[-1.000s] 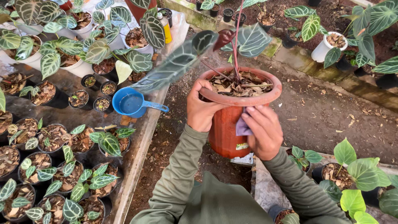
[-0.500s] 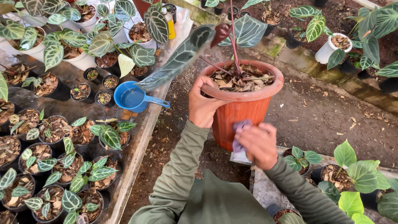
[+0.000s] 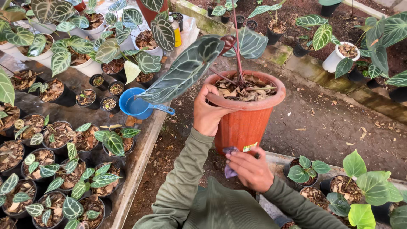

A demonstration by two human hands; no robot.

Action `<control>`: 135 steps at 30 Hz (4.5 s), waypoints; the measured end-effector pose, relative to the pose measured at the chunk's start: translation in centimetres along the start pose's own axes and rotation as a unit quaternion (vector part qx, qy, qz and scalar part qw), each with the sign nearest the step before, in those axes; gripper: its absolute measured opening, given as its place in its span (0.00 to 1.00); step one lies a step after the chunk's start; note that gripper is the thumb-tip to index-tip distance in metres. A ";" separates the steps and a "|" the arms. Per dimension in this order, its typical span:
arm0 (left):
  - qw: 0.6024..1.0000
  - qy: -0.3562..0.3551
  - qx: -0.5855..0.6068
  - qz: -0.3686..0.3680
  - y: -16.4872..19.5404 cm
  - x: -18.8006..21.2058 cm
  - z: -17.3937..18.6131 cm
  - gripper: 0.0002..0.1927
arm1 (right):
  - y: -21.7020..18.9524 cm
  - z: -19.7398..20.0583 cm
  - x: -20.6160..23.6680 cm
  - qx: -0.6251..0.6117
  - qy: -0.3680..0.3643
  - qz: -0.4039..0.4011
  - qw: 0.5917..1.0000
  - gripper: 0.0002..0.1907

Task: The person wipes the exterior of a large terracotta pot and several smaller black plastic pots using a purple cloth. They rotate the pots to clean all sides and occasionally dip the cloth into a blue water cup to moisten it.

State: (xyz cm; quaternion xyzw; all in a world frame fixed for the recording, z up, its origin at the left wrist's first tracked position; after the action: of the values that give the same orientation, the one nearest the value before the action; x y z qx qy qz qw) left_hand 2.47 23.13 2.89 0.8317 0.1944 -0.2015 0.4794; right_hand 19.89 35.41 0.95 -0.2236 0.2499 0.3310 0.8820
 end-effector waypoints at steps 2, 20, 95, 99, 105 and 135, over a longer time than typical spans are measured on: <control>1.000 0.003 -0.008 -0.006 0.2 0.1 -0.1 0.27 | 0.8 1.4 -1.1 0.021 0.069 -0.006 0.997 0.17; 0.999 0.020 0.045 0.003 0.3 -0.6 0.5 0.26 | 2.2 -0.3 3.5 -0.026 0.042 -0.001 0.999 0.18; 0.993 0.108 0.040 0.021 3.2 -0.2 12.2 0.34 | 1.0 2.2 -10.8 -0.030 0.334 -0.222 0.916 0.17; 0.994 0.105 0.040 0.016 4.1 0.1 12.3 0.34 | 1.1 0.5 -9.7 -0.026 0.246 -0.174 0.953 0.23; 0.995 0.092 0.037 -0.013 3.9 -3.5 11.7 0.35 | -0.4 -2.3 -7.7 -0.030 0.158 -0.127 0.979 0.30; 1.000 0.013 -0.010 -0.022 4.7 0.6 9.0 0.37 | 1.0 0.0 -10.2 -0.057 0.270 -0.102 0.956 0.19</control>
State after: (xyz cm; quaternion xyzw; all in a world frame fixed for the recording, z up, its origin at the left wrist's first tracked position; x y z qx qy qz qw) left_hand 4.06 13.13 1.79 0.8248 0.2210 -0.1992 0.4808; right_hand 12.46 31.30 6.74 -0.3791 0.4348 0.1803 0.7967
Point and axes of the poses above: each hand's wrist, its own x-axis away from the middle knuckle, its own z-axis out of the back of the hand, y = z × x, the point moved 9 cm from there along -x, towards the middle knuckle, and after that the axes turned 14 degrees about -z, right-handed, at the moved point
